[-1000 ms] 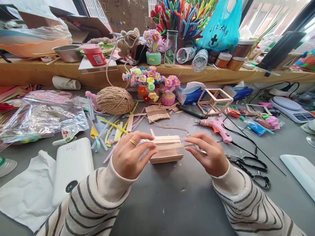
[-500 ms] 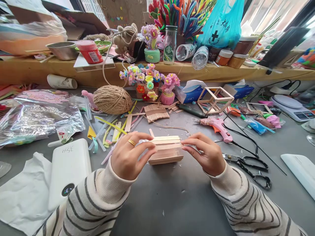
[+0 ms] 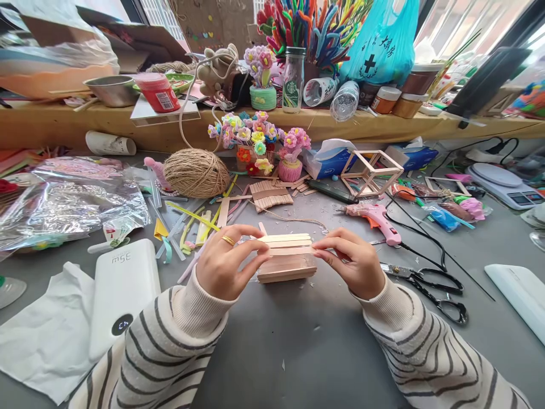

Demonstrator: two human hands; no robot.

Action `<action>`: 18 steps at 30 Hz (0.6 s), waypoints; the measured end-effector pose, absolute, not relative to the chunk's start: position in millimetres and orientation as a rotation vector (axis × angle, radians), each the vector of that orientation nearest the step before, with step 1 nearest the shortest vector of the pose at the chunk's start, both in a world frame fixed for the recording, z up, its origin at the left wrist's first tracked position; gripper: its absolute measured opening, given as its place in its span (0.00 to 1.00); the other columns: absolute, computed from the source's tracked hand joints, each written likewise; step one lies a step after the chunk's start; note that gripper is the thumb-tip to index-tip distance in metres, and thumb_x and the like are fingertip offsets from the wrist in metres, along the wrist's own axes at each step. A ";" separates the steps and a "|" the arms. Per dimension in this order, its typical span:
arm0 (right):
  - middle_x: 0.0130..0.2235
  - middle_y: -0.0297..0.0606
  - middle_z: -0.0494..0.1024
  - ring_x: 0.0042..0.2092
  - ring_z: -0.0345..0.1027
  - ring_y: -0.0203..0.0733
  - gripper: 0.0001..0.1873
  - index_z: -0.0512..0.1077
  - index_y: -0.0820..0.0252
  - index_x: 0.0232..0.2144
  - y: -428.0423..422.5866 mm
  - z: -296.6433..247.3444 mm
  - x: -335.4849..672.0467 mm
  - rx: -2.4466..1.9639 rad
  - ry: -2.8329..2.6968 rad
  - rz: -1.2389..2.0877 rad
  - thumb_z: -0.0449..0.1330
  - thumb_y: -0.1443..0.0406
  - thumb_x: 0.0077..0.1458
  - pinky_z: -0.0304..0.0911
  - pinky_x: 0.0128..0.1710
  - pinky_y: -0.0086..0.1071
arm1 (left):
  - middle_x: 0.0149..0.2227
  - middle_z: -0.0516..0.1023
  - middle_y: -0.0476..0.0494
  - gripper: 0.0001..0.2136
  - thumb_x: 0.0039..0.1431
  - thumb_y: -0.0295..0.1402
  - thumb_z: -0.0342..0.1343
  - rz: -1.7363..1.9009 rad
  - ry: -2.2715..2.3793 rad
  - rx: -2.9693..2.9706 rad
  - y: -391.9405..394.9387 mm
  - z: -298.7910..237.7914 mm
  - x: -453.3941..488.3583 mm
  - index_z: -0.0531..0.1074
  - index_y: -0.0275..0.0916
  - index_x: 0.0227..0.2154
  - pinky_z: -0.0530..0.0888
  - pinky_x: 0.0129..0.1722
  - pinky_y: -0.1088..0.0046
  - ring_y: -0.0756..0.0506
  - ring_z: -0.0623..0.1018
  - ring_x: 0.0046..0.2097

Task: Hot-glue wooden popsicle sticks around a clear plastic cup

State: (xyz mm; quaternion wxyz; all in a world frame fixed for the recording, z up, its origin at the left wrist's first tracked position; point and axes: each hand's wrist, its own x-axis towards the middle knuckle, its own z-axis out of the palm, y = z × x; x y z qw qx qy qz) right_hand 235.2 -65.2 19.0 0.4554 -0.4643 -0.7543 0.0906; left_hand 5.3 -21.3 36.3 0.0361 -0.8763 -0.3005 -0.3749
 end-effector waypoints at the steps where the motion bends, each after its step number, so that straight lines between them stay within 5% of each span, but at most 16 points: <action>1: 0.28 0.36 0.72 0.24 0.59 0.30 0.04 0.72 0.61 0.30 -65.0 18.6 235.2 -1.146 -1.855 0.231 0.58 0.69 0.50 0.59 0.22 0.25 | 0.34 0.75 0.40 0.03 0.52 0.30 0.54 -1.150 -0.922 -2.696 -21.0 36.1 5.1 0.73 0.37 0.28 0.72 0.35 0.64 0.45 0.74 0.35; 18: 0.28 0.35 0.72 0.23 0.58 0.29 0.04 0.72 0.59 0.31 -62.3 13.2 234.8 -1.164 -1.837 0.271 0.58 0.69 0.50 0.58 0.21 0.26 | 0.38 0.74 0.37 0.07 0.53 0.31 0.54 -1.208 -0.964 -2.799 -17.5 29.0 1.0 0.71 0.35 0.34 0.73 0.40 0.69 0.45 0.75 0.40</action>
